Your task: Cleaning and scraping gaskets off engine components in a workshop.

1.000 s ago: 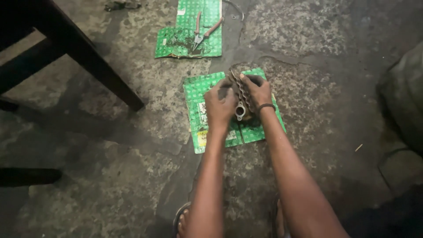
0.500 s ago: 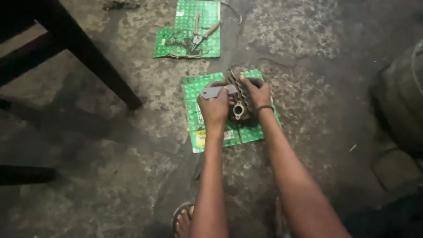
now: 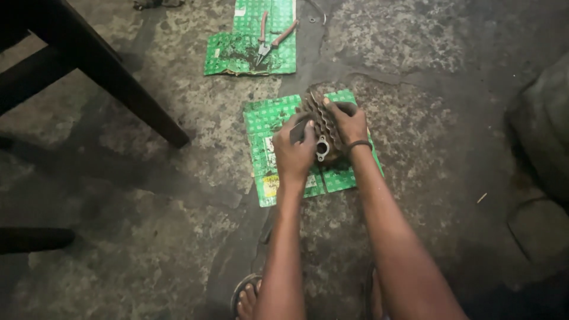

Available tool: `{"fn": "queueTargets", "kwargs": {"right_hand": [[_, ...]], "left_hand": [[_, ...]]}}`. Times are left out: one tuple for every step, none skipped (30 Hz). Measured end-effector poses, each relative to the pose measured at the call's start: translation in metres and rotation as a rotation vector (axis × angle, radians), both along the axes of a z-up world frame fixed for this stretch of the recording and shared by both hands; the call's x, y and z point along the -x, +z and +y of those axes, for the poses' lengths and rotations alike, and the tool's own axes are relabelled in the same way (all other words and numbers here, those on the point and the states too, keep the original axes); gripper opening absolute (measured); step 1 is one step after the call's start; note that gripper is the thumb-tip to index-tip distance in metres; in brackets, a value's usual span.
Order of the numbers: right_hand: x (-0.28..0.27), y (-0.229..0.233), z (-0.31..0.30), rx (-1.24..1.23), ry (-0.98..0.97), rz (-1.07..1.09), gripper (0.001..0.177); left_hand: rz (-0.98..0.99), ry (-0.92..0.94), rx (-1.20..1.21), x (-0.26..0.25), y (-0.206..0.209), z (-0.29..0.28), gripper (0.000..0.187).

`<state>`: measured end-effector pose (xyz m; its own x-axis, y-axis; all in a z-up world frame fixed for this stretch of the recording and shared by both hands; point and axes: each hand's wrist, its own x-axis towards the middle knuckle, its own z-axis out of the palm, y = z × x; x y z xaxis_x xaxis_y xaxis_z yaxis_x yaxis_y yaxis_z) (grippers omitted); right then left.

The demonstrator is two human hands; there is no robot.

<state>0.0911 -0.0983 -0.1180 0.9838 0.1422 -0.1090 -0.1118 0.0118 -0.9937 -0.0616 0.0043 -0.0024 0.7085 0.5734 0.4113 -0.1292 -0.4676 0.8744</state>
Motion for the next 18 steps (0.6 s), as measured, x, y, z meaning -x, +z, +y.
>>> {"fn": "queueTargets", "kwargs": {"right_hand": [[0.0,0.001,0.001,0.0,0.001,0.001,0.051],[-0.001,0.002,0.002,0.026,-0.003,0.003,0.052],[-0.001,0.002,0.001,0.054,-0.009,0.006,0.052],[-0.001,0.004,0.0,0.055,-0.01,0.007,0.052],[0.0,0.006,-0.001,0.078,-0.011,0.013,0.053],[0.001,0.008,-0.001,0.101,-0.012,0.019,0.053],[0.002,0.008,0.001,0.1,-0.011,0.02,0.053],[0.003,0.009,0.003,0.092,-0.011,0.018,0.053],[0.002,0.009,0.002,0.085,-0.012,0.016,0.054],[0.001,0.009,0.001,0.086,-0.012,0.016,0.054],[0.001,0.008,0.0,0.077,-0.015,0.012,0.053],[0.001,0.007,-0.001,0.068,-0.017,0.008,0.053],[0.003,0.01,0.0,0.067,-0.015,0.01,0.053],[0.004,0.013,0.0,0.058,-0.003,0.014,0.053],[0.006,0.016,0.0,0.049,0.007,0.017,0.053],[0.006,0.015,0.0,0.048,0.008,0.019,0.053],[0.005,0.014,-0.001,0.036,0.016,0.029,0.053],[0.005,0.014,-0.002,0.023,0.024,0.039,0.052]], "left_hand": [[0.001,0.001,0.0,0.0,0.002,0.0,0.021],[0.005,0.008,0.051,0.001,0.004,0.0,0.021],[0.009,0.012,0.102,0.001,0.005,-0.002,0.02],[0.011,0.011,0.104,0.001,0.006,-0.003,0.02],[-0.007,0.013,0.125,0.002,0.007,-0.004,0.02],[-0.026,0.015,0.146,0.003,0.008,-0.004,0.02],[-0.024,0.016,0.145,0.002,0.005,-0.003,0.02],[-0.034,0.026,0.043,0.002,0.003,-0.003,0.018],[-0.044,0.034,-0.057,0.001,0.001,-0.004,0.017],[-0.043,0.033,-0.055,0.0,0.001,-0.005,0.017],[-0.058,0.023,-0.064,0.0,0.0,-0.005,0.017],[-0.074,0.014,-0.072,0.0,0.0,-0.005,0.018],[-0.071,0.015,-0.074,-0.001,-0.001,-0.005,0.018],[-0.044,0.013,-0.07,-0.001,-0.002,-0.005,0.018],[-0.018,0.01,-0.065,-0.003,-0.003,-0.005,0.017],[-0.016,0.01,-0.066,-0.003,-0.006,-0.005,0.017],[-0.071,0.02,-0.131,-0.003,-0.008,-0.007,0.018],[-0.126,0.029,-0.196,-0.003,-0.01,-0.009,0.019]]}}
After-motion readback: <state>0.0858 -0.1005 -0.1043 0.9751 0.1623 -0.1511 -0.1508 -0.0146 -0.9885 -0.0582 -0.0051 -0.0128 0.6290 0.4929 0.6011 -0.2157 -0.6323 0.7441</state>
